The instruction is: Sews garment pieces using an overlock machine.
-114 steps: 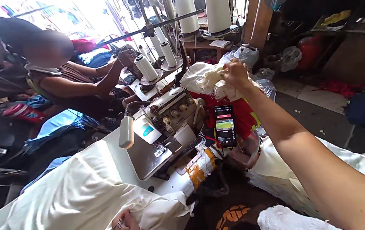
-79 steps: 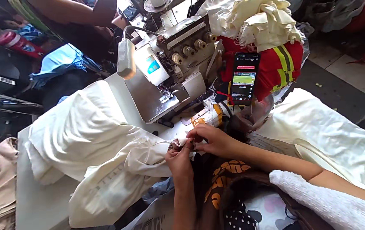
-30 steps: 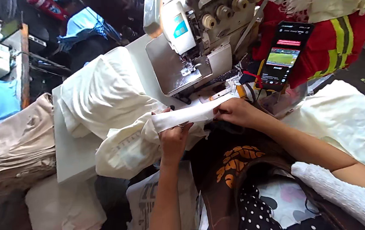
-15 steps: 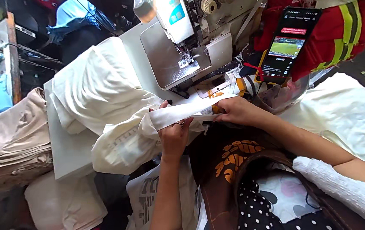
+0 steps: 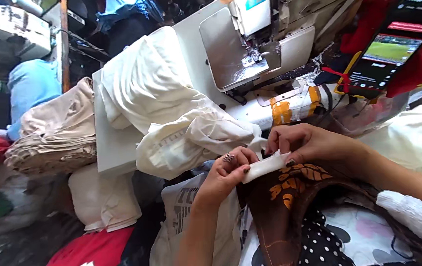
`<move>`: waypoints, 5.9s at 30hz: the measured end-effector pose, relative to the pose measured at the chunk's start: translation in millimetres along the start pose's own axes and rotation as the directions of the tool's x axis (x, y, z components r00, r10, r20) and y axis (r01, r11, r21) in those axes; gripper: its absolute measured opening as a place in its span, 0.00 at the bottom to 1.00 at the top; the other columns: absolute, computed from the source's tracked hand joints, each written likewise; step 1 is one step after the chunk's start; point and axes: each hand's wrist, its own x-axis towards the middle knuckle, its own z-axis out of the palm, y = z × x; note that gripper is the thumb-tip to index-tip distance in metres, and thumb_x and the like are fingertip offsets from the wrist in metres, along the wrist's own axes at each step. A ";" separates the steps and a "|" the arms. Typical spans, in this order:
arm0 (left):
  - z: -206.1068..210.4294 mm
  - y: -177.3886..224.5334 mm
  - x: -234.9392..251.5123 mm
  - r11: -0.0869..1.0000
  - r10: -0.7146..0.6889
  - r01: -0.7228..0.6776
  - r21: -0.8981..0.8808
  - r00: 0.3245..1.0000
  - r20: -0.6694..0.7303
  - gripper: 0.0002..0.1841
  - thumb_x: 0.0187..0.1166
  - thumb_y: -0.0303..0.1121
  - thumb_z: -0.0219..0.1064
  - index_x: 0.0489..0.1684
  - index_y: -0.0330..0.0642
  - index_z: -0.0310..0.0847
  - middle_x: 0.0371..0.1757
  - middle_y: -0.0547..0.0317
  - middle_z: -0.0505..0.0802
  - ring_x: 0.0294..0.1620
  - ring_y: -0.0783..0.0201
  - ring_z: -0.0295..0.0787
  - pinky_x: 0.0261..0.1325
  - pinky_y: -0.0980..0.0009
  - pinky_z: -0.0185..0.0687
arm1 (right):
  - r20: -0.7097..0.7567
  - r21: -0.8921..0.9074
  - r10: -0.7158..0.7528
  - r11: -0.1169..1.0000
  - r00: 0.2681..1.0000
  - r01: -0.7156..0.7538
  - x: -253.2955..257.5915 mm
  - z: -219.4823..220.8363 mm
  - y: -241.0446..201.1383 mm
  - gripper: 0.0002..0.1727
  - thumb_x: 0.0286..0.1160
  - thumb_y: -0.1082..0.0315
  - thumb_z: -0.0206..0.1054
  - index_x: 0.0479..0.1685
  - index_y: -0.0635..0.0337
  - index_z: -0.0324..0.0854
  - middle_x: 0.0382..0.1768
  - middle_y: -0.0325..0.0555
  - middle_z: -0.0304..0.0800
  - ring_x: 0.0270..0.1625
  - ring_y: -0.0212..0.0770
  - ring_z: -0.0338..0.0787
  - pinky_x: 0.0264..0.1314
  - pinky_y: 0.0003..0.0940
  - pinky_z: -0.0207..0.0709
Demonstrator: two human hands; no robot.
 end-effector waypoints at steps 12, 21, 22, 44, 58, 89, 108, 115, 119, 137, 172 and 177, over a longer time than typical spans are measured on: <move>-99.7 33.5 25.0 0.283 0.214 0.294 0.913 0.909 -0.359 0.12 0.68 0.35 0.82 0.37 0.37 0.87 0.65 0.45 0.85 0.60 0.50 0.86 0.58 0.46 0.84 | -0.393 -0.535 -0.205 0.844 0.896 -0.042 112.4 3.8 73.1 0.05 0.66 0.70 0.77 0.36 0.62 0.91 0.47 0.49 0.89 0.47 0.38 0.87 0.48 0.35 0.83; -83.1 28.9 11.0 0.181 0.433 0.240 0.954 0.851 -0.297 0.12 0.68 0.34 0.83 0.36 0.34 0.90 0.47 0.46 0.89 0.47 0.55 0.88 0.52 0.56 0.85 | -0.371 -0.680 -0.257 0.729 0.892 -0.073 105.4 10.0 72.5 0.06 0.70 0.68 0.75 0.34 0.64 0.89 0.33 0.49 0.86 0.38 0.40 0.85 0.43 0.35 0.81; -75.6 32.7 9.6 0.158 0.475 0.225 0.961 0.836 -0.274 0.12 0.69 0.35 0.82 0.37 0.35 0.90 0.46 0.46 0.89 0.46 0.57 0.88 0.50 0.60 0.85 | -0.382 -0.676 -0.267 0.734 0.885 -0.070 103.6 11.4 64.8 0.07 0.70 0.68 0.75 0.34 0.64 0.89 0.33 0.48 0.86 0.38 0.39 0.85 0.43 0.33 0.80; -54.8 82.6 162.6 0.202 0.537 0.116 0.972 0.817 -0.209 0.12 0.83 0.32 0.66 0.50 0.29 0.87 0.57 0.36 0.89 0.63 0.46 0.85 0.70 0.52 0.78 | -0.636 -0.575 -0.255 0.785 0.728 -0.228 91.3 -33.9 -6.0 0.12 0.85 0.61 0.62 0.40 0.58 0.87 0.32 0.40 0.85 0.34 0.32 0.82 0.41 0.35 0.77; -30.4 32.3 242.7 0.434 0.462 0.382 0.816 0.683 -0.565 0.13 0.68 0.30 0.69 0.51 0.44 0.79 0.32 0.61 0.85 0.42 0.59 0.83 0.64 0.47 0.68 | -0.712 -0.343 -0.126 0.921 0.691 -0.186 51.4 -39.3 7.7 0.06 0.84 0.67 0.64 0.46 0.58 0.84 0.23 0.40 0.83 0.20 0.30 0.79 0.22 0.26 0.75; -27.9 -42.6 124.3 -0.039 0.776 -0.042 0.998 0.628 0.057 0.11 0.85 0.36 0.66 0.58 0.46 0.90 0.71 0.46 0.88 0.82 0.42 0.72 0.86 0.45 0.57 | -0.716 -0.047 -0.027 0.999 0.698 -0.009 74.3 -45.6 12.5 0.06 0.85 0.73 0.60 0.41 0.65 0.80 0.26 0.43 0.84 0.25 0.28 0.83 0.29 0.24 0.81; 1.2 55.7 112.4 -0.073 0.094 -0.431 0.899 0.895 0.437 0.19 0.70 0.31 0.72 0.62 0.45 0.86 0.58 0.52 0.92 0.66 0.51 0.87 0.80 0.33 0.62 | -0.083 -0.809 -0.337 0.572 0.938 0.134 -1.2 21.0 -19.8 0.13 0.83 0.63 0.67 0.39 0.66 0.86 0.38 0.53 0.92 0.37 0.46 0.93 0.39 0.44 0.85; -45.4 51.3 155.5 -0.168 0.282 -0.399 0.901 0.857 0.432 0.14 0.81 0.39 0.67 0.41 0.35 0.92 0.45 0.45 0.95 0.51 0.46 0.92 0.79 0.35 0.60 | -0.489 -0.637 -0.332 0.768 0.806 -0.070 -51.3 -2.1 -36.2 0.22 0.89 0.58 0.56 0.36 0.63 0.90 0.39 0.39 0.87 0.37 0.22 0.82 0.38 0.18 0.77; -13.8 44.2 131.1 -0.153 0.187 -0.444 0.883 0.864 0.467 0.18 0.72 0.50 0.75 0.43 0.44 0.91 0.33 0.57 0.92 0.43 0.54 0.89 0.72 0.41 0.66 | -0.599 -0.555 -0.220 0.808 0.770 -0.201 -57.6 -11.6 -20.8 0.16 0.80 0.68 0.68 0.65 0.55 0.83 0.39 0.40 0.90 0.35 0.27 0.87 0.41 0.25 0.85; 12.0 46.0 132.9 0.239 0.116 -0.635 0.735 0.770 0.627 0.10 0.85 0.41 0.67 0.41 0.47 0.91 0.34 0.67 0.91 0.43 0.74 0.88 0.80 0.56 0.68 | -0.422 -0.475 -0.353 0.871 0.835 0.128 -61.0 -1.1 -22.3 0.09 0.85 0.74 0.61 0.55 0.65 0.83 0.39 0.35 0.90 0.33 0.16 0.82 0.36 0.12 0.78; 51.5 77.8 58.1 -0.052 0.205 -0.512 0.857 0.835 0.511 0.10 0.86 0.41 0.66 0.51 0.47 0.87 0.34 0.59 0.92 0.37 0.64 0.90 0.66 0.56 0.79 | -0.233 -0.712 -0.434 0.686 0.870 0.152 -7.0 32.5 -29.5 0.07 0.82 0.72 0.64 0.45 0.68 0.85 0.37 0.46 0.92 0.41 0.28 0.90 0.47 0.23 0.85; 33.7 114.4 3.0 0.003 0.448 -0.340 0.941 0.841 0.303 0.07 0.81 0.43 0.72 0.41 0.52 0.85 0.33 0.68 0.91 0.44 0.73 0.87 0.73 0.67 0.70 | 0.027 -0.759 -0.597 0.510 0.802 0.405 62.5 21.1 -26.2 0.08 0.83 0.72 0.66 0.51 0.62 0.90 0.59 0.50 0.92 0.60 0.37 0.92 0.60 0.31 0.87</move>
